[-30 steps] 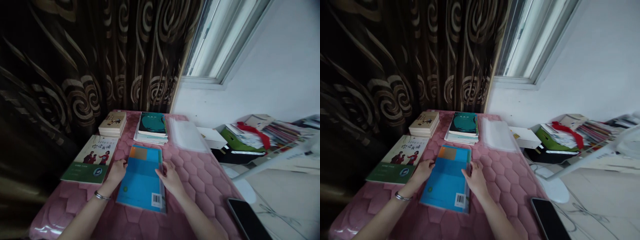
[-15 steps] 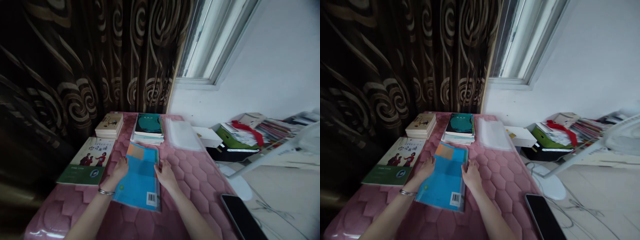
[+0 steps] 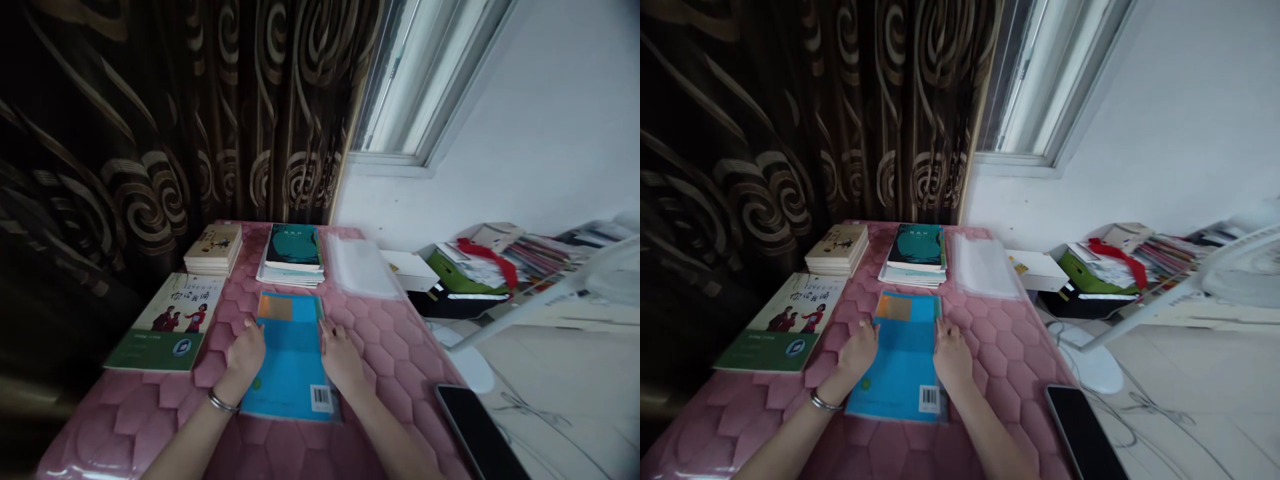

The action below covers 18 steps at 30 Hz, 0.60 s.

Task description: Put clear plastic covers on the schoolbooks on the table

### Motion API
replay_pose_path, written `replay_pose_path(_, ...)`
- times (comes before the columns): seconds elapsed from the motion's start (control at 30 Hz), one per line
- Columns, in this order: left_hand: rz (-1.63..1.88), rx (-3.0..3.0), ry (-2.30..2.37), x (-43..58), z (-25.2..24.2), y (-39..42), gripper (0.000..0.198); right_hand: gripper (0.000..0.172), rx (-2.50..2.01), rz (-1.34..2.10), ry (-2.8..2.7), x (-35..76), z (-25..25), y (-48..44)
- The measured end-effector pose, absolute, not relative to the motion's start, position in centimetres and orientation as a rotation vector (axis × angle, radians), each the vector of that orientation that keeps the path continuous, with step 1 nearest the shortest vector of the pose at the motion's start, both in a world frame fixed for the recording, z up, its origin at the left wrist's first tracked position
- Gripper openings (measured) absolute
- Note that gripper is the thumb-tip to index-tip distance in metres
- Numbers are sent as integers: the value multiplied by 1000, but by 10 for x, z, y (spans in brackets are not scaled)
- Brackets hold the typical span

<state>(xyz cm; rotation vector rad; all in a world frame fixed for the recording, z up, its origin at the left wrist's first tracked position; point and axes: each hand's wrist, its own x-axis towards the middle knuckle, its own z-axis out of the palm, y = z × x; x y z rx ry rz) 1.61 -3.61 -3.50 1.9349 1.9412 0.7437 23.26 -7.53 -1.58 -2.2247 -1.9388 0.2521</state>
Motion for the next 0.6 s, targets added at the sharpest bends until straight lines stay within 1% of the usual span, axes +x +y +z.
replay_pose_path(0.1,440,2046,2166,21,-25,-43,57,55,-2228,179,-2014,233,-21,-78)
replay_pose_path(0.2,278,2153,2237,26,-17,-50,52,54,-2225,140,-2033,234,-22,-79)
replay_pose_path(0.33,330,2375,2272,33,-19,-57,47,54,-2231,114,-2052,235,-16,-80)
replay_pose_path(0.47,421,2443,2219,37,-29,-57,47,53,-2201,-9,-2076,221,-10,-83)
replay_pose_path(0.53,450,2441,2192,37,-32,-55,48,50,-2035,-24,-2173,204,-13,-86)
replay_pose_path(0.6,454,2438,2160,35,-33,-53,48,49,-1811,40,-2296,187,-20,-87)
